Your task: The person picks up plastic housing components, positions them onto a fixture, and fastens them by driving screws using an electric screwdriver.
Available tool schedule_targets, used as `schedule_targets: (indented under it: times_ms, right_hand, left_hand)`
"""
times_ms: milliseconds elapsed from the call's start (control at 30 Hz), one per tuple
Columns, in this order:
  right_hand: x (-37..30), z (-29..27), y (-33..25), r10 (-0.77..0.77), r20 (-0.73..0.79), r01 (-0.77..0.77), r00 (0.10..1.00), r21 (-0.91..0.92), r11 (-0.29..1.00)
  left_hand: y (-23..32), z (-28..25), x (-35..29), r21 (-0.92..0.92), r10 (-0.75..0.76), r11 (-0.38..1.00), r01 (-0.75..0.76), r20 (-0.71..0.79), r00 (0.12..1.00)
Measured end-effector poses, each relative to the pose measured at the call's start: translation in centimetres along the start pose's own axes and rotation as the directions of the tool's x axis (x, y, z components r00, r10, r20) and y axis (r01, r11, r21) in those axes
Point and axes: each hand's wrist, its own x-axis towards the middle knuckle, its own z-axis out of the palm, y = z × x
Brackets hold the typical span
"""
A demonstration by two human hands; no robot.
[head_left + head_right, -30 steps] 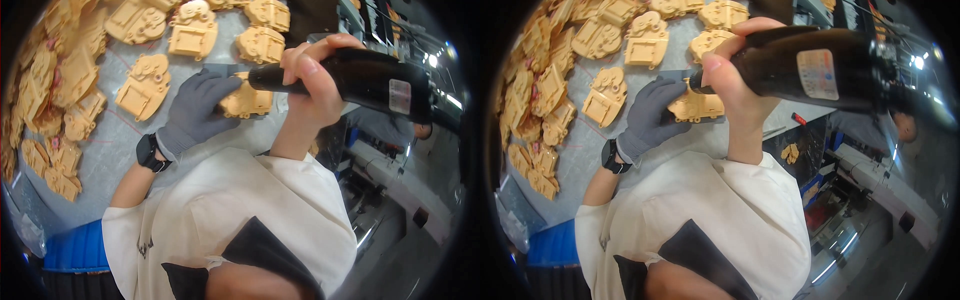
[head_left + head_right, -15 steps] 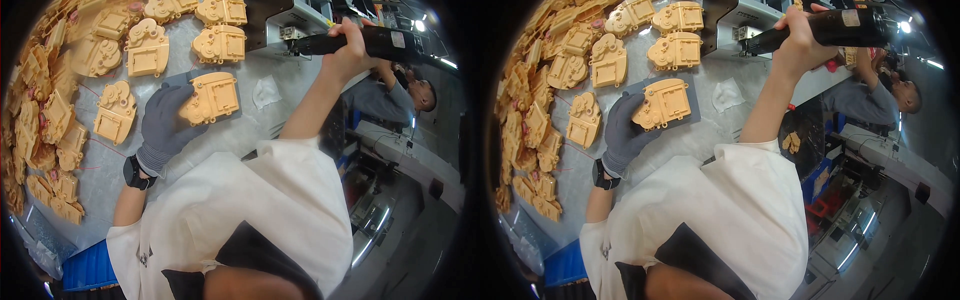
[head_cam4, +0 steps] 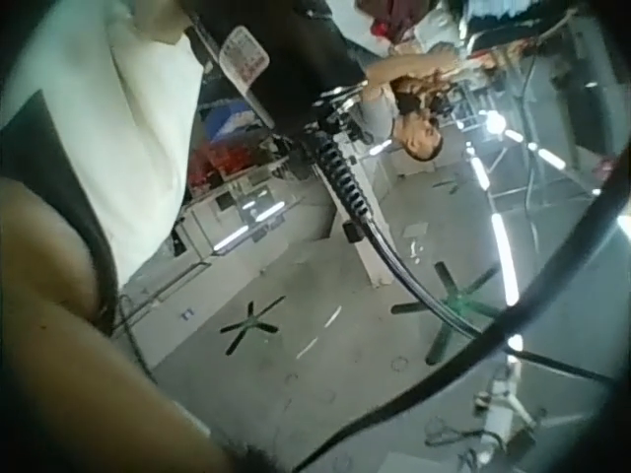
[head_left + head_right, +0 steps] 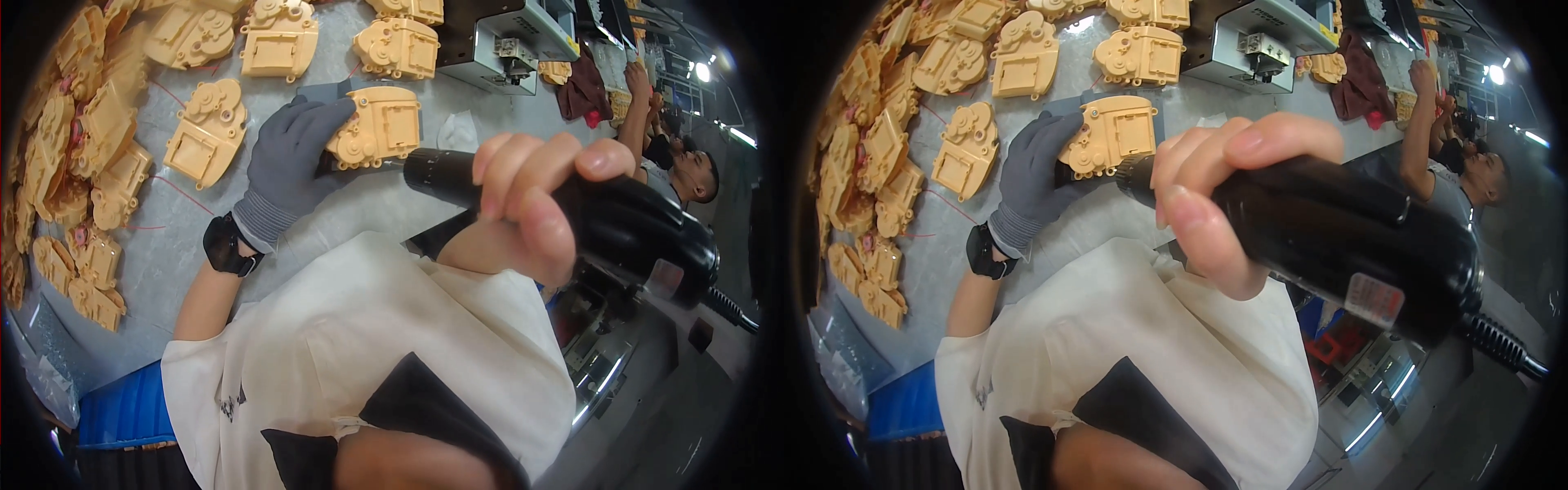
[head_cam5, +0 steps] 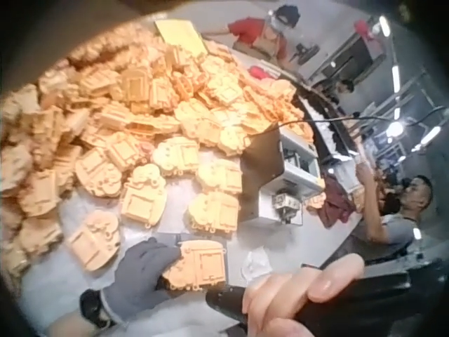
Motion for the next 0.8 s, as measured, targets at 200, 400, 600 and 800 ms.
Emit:
schedule_targets:
  times_ms: [200, 400, 600, 800]
  right_hand:
    - [-1.0, 1.2, 0.9, -0.035, 0.08, 0.036, 0.996, -0.006, 0.999]
    - [-0.8, 2.4, 2.4, -0.055, 0.052, 0.058, 0.997, -0.049, 0.997]
    - [-0.7, 2.9, 3.0, -0.03, 0.065, 0.036, 0.997, -0.104, 0.994]
    - [-0.8, 2.9, 3.6, 0.006, 0.128, 0.008, 0.992, -0.107, 0.994]
  left_hand:
    - [0.1, 0.0, -0.2, 0.033, 0.008, 0.999, -0.009, 0.019, 1.0]
    - [-0.2, 0.2, -0.4, 0.05, 0.046, 0.998, -0.043, -0.071, 0.996]
    - [0.0, 0.0, -0.3, 0.041, 0.071, 0.997, -0.068, -0.088, 0.994]
    - [-0.2, 0.0, -0.6, 0.007, 0.011, 1.0, -0.011, -0.054, 0.998]
